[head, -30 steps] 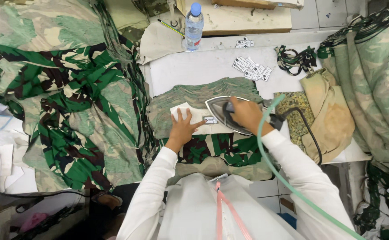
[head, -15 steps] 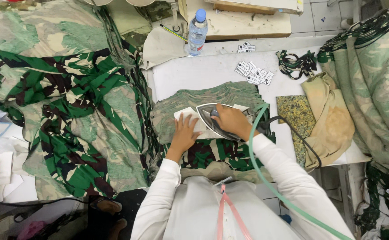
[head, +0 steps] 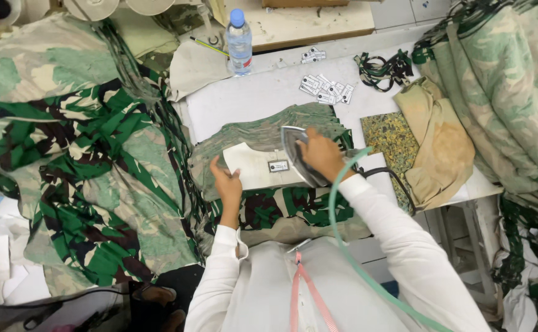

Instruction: The person irons the collar area of camouflage-patterned shirts using a template and a steam iron. They repeatedly place a white template on the collar, apply the iron, remove the template, and then flip the shirt to process the next one in the stack.

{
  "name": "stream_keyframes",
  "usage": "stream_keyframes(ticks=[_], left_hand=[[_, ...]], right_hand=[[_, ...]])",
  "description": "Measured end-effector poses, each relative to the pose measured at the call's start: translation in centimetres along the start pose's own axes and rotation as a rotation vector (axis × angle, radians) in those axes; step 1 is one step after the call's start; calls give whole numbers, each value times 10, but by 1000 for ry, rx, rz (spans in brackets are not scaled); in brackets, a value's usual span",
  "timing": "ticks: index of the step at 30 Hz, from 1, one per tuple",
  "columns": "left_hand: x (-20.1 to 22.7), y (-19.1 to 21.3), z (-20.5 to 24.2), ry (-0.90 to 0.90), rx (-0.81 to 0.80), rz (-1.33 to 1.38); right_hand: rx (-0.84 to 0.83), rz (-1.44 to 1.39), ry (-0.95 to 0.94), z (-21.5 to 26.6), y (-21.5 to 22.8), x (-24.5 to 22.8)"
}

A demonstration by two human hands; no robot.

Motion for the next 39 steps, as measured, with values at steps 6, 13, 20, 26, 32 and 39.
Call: stream_keyframes(ticks=[6,13,20,26,32,39], left_hand=[[-41,22,-49,-143,33,190],[-78,30,-114,-94,339,151],[41,16,-12,-629,140,-334],[17,-26,101,-1085,-641,-357],[33,-50,112,-958,-586,-615],[37,-38,90,-915,-208,-810]], right_hand=[[335,69,-315,-43,38,156],[404,56,-308,-73,26,271],[255,189,307,30,-46,144],[38,-123,599,73,-85,139],[4,-638,264,62,-92,153],[34,-677,124,47,-98,150]])
Point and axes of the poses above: each hand's wrist, its own z-axis away from the middle knuckle, its own y-axis out of the back of the hand, x = y × z, the point moved 3 cm from there along -z, towards the middle knuckle, and after that the axes turned 13 degrees about -y, right-handed, at the moved point
